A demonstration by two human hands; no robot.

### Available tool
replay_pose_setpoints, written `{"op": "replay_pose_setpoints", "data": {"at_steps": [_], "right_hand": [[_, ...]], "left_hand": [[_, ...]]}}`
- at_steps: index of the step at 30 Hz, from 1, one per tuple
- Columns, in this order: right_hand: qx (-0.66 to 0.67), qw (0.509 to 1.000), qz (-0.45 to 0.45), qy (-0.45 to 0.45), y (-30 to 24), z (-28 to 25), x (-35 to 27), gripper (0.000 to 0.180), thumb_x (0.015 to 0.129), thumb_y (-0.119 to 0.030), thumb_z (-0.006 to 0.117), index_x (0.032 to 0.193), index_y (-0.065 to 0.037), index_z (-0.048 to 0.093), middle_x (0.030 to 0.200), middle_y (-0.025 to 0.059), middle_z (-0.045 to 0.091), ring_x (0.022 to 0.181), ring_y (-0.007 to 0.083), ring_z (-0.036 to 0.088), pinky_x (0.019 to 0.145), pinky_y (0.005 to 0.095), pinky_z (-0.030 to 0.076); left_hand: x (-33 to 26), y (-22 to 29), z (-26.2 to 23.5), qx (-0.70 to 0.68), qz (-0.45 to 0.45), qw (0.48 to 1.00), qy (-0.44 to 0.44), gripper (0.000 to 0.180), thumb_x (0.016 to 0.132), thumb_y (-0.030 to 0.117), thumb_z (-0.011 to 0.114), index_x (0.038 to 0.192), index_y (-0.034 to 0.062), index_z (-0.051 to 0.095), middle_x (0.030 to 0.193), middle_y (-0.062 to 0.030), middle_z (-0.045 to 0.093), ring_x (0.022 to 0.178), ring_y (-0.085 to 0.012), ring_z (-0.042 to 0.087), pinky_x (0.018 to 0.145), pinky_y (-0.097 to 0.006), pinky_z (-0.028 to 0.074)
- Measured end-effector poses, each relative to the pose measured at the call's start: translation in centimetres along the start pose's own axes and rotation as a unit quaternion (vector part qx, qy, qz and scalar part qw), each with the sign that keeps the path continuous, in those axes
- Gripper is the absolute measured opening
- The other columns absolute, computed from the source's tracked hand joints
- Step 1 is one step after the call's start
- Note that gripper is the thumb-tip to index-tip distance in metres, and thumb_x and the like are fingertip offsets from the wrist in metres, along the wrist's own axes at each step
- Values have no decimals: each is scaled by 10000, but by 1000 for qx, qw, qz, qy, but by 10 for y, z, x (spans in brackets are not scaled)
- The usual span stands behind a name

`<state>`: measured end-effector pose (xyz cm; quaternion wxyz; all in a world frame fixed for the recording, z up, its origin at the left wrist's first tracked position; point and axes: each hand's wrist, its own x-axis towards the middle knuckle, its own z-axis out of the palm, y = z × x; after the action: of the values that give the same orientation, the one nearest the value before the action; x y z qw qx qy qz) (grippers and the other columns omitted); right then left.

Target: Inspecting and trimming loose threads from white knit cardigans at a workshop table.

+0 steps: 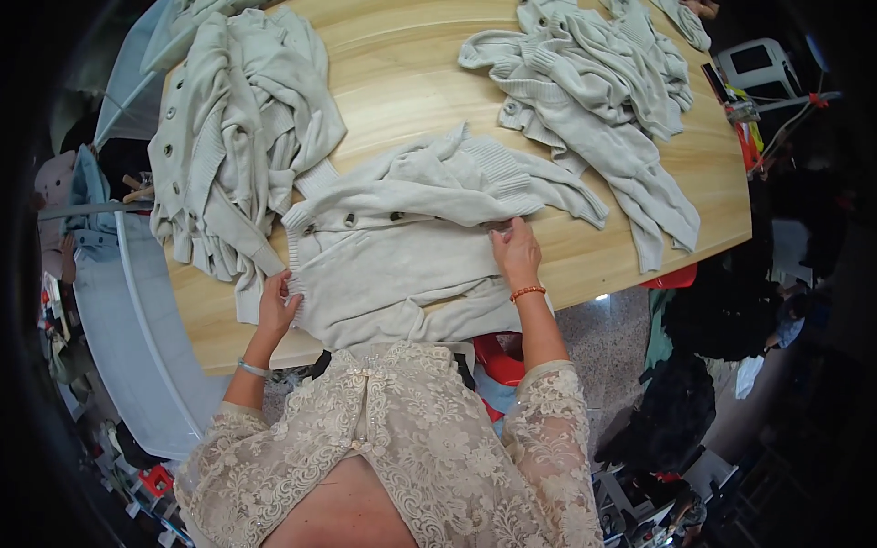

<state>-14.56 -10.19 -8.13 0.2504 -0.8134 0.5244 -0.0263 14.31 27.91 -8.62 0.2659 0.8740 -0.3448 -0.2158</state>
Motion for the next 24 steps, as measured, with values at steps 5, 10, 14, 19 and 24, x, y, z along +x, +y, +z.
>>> {"op": "replay_pose_setpoints", "data": {"at_steps": [5,10,14,19,24], "right_hand": [[169,964,-191,-72,-32,13,-15,177,794,-194,722,916,-77,668,854,103,637,745,249,631,679,350,510],[227,870,-418,-127,-146,36,-61,440,732,-193,750,1146,-126,619,1055,112,624,1060,280,560,948,411,417],[189,829,-490,-193,-180,54,-73,307,730,-264,745,981,-113,652,953,85,636,1009,257,557,998,449,364],[70,879,-402,-248,-108,33,-52,316,766,-406,725,815,-99,667,717,100,626,792,303,604,1022,481,356],[-88,943,-254,-197,-27,-76,-52,357,720,-427,759,825,-94,686,718,132,621,819,304,613,1047,481,338]], "left_hand": [[7,14,-3,-86,-56,995,4,272,756,5,694,995,25,565,836,-85,520,730,-207,518,710,-308,460],[-4,71,-17,-304,24,946,-113,180,822,-38,544,996,6,549,1002,-73,594,971,-149,568,893,-266,432],[-10,95,-29,-384,44,909,-153,186,859,-29,531,1036,29,521,964,-26,522,910,-119,523,855,-247,429],[4,71,-52,-419,6,904,-83,134,902,31,551,1029,55,514,969,-8,541,894,-79,505,806,-222,407],[15,51,-38,-477,-39,877,-36,134,899,65,591,1013,57,521,953,2,550,896,-76,500,829,-226,394]]}}
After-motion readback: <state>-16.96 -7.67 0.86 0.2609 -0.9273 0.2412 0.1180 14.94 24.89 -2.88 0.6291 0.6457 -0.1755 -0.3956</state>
